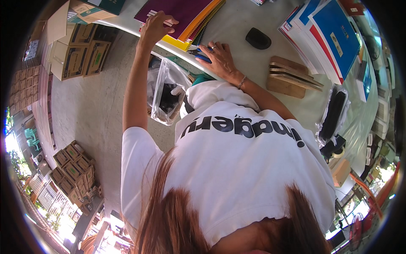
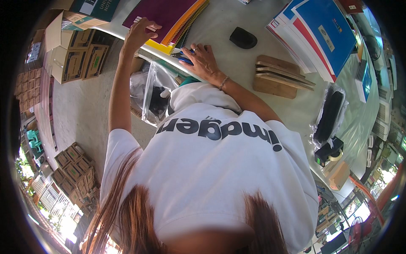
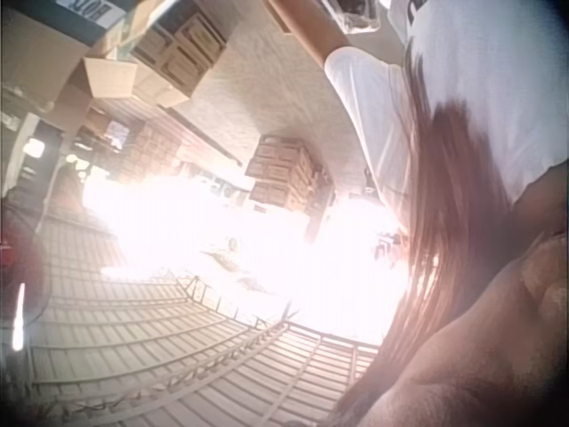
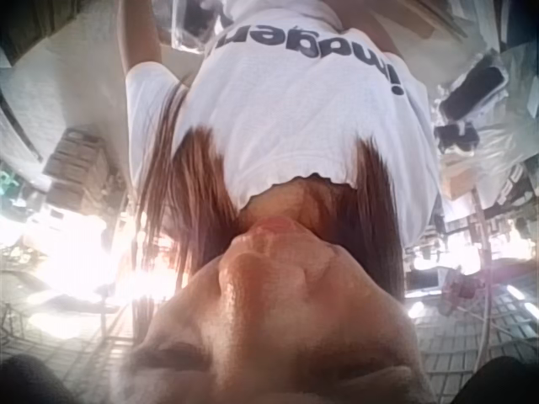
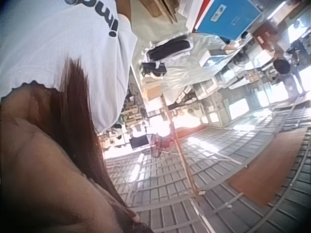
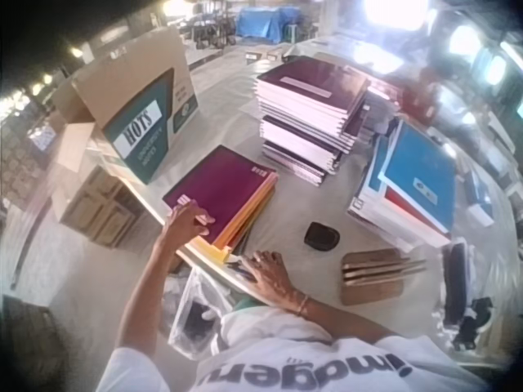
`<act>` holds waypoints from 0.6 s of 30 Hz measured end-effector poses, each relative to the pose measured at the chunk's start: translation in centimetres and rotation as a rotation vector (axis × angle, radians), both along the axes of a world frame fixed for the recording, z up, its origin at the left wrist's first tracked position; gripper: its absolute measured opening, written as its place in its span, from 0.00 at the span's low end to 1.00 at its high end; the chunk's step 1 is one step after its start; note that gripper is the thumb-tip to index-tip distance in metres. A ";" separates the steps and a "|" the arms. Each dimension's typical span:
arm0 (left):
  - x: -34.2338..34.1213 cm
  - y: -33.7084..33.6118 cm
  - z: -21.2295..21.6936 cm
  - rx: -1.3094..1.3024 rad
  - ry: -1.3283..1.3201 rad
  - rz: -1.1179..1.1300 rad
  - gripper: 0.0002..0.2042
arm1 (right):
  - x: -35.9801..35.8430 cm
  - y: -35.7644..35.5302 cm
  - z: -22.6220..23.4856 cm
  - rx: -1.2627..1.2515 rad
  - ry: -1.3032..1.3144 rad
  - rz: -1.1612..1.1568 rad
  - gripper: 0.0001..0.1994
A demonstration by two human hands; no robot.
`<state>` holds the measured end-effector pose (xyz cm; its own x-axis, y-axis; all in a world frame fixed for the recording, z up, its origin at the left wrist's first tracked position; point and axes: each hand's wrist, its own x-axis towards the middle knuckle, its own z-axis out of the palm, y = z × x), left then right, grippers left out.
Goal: The person spiral binds notebooks by threading a metal coil through punched holes in the paper and covers, using pliers to trim and bend the wire ends, and placing the finished notebooks into a stack.
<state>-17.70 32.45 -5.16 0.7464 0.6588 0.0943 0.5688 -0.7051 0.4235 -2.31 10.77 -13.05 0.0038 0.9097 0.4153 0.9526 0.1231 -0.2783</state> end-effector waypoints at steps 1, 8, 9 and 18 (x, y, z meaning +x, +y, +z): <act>0.0 0.0 0.0 -0.001 -0.003 -0.002 0.16 | 0.0 0.1 -0.1 0.014 0.034 0.004 0.21; -0.2 0.0 -0.4 0.003 -0.041 -0.034 0.16 | 0.7 2.4 3.5 -1.114 0.878 0.005 0.21; -0.4 -0.2 -0.1 -0.030 -0.026 -0.022 0.16 | 1.0 2.8 4.5 -1.110 0.834 0.026 0.21; -0.1 -0.2 0.3 -0.043 0.006 -0.004 0.16 | 1.1 -0.6 2.9 -0.039 -0.033 -0.119 0.18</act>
